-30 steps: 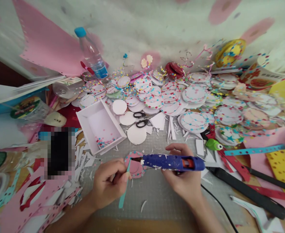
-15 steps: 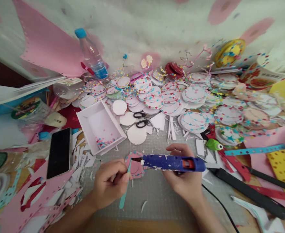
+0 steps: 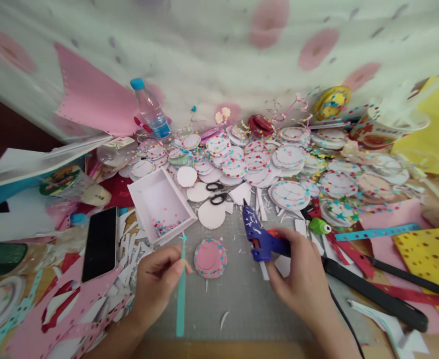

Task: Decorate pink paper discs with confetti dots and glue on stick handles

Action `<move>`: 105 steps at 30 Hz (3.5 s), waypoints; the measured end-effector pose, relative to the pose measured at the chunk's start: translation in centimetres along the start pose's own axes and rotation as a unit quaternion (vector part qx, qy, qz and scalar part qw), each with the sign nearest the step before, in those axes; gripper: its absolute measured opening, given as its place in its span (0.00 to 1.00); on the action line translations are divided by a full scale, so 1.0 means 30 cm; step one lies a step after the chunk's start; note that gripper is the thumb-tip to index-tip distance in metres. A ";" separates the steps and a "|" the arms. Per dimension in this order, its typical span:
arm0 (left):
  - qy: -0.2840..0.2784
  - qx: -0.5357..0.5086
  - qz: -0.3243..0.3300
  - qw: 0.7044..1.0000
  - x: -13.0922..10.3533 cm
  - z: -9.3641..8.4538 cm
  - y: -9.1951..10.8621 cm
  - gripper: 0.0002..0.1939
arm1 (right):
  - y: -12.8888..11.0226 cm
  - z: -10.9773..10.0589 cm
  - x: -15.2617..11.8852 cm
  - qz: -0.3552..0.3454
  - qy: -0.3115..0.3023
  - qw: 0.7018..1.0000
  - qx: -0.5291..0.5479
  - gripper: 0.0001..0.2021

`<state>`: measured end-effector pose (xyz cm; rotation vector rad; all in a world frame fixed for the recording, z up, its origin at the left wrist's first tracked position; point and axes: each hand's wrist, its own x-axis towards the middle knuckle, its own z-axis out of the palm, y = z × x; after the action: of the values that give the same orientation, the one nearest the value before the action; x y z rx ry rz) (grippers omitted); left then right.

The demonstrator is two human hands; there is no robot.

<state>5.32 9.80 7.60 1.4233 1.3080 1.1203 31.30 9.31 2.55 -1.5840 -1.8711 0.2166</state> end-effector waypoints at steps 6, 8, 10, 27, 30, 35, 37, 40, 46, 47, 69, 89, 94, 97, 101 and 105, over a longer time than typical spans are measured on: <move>0.046 -0.061 -0.118 0.990 -0.065 -0.050 -0.004 0.13 | 0.025 0.005 -0.066 -0.043 -0.045 0.991 -0.115 0.16; 0.065 -0.065 -0.136 0.986 -0.076 -0.044 0.003 0.13 | 0.001 -0.005 -0.066 -0.057 -0.013 0.988 -0.141 0.15; 0.075 -0.069 -0.146 0.984 -0.078 -0.026 0.015 0.14 | -0.046 -0.019 -0.060 -0.073 0.029 0.987 -0.143 0.15; -0.016 0.134 -0.032 0.990 0.003 0.064 0.091 0.21 | -0.279 0.108 0.090 -0.308 0.046 0.940 0.136 0.11; 0.000 0.223 -0.016 0.975 0.022 0.015 0.059 0.24 | -0.277 0.136 0.086 -0.153 0.103 0.939 0.292 0.11; -0.044 0.342 -0.062 0.937 0.042 -0.028 -0.030 0.24 | -0.289 0.185 0.083 0.137 0.140 0.873 0.446 0.07; -0.058 0.343 -0.082 0.934 0.040 -0.027 -0.061 0.20 | -0.291 0.205 0.080 0.202 0.100 0.843 0.488 0.08; -0.078 0.299 -0.115 0.944 0.029 -0.024 -0.092 0.16 | -0.295 0.225 0.073 0.240 0.066 0.818 0.519 0.09; -0.126 0.233 -0.135 0.955 0.010 -0.022 -0.115 0.11 | -0.305 0.230 0.063 0.246 0.042 0.814 0.525 0.08; -0.132 0.229 -0.135 0.955 0.008 -0.021 -0.116 0.10 | -0.305 0.230 0.062 0.244 0.040 0.817 0.521 0.08; -0.175 0.105 -0.091 0.975 -0.001 -0.009 -0.121 0.03 | -0.323 0.219 0.056 0.164 0.029 0.832 0.529 0.08; -0.180 0.100 -0.084 0.975 -0.005 -0.010 -0.133 0.02 | -0.326 0.215 0.064 0.153 0.041 0.857 0.490 0.08; -0.175 0.103 -0.078 0.976 -0.002 -0.008 -0.134 0.02 | -0.319 0.218 0.058 0.150 0.029 0.855 0.495 0.08; -0.178 0.109 -0.080 0.975 0.001 -0.008 -0.130 0.03 | -0.317 0.219 0.055 0.145 0.028 0.855 0.498 0.08; -0.179 0.113 -0.083 0.974 0.003 -0.009 -0.130 0.03 | -0.317 0.219 0.055 0.150 0.033 0.848 0.508 0.08; -0.178 0.111 -0.079 0.974 0.001 -0.011 -0.132 0.03 | -0.314 0.220 0.053 0.168 0.045 0.825 0.537 0.08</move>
<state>4.18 10.08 3.81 1.5659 1.2865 0.5916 19.76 10.32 3.05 -1.0250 -0.9881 1.1092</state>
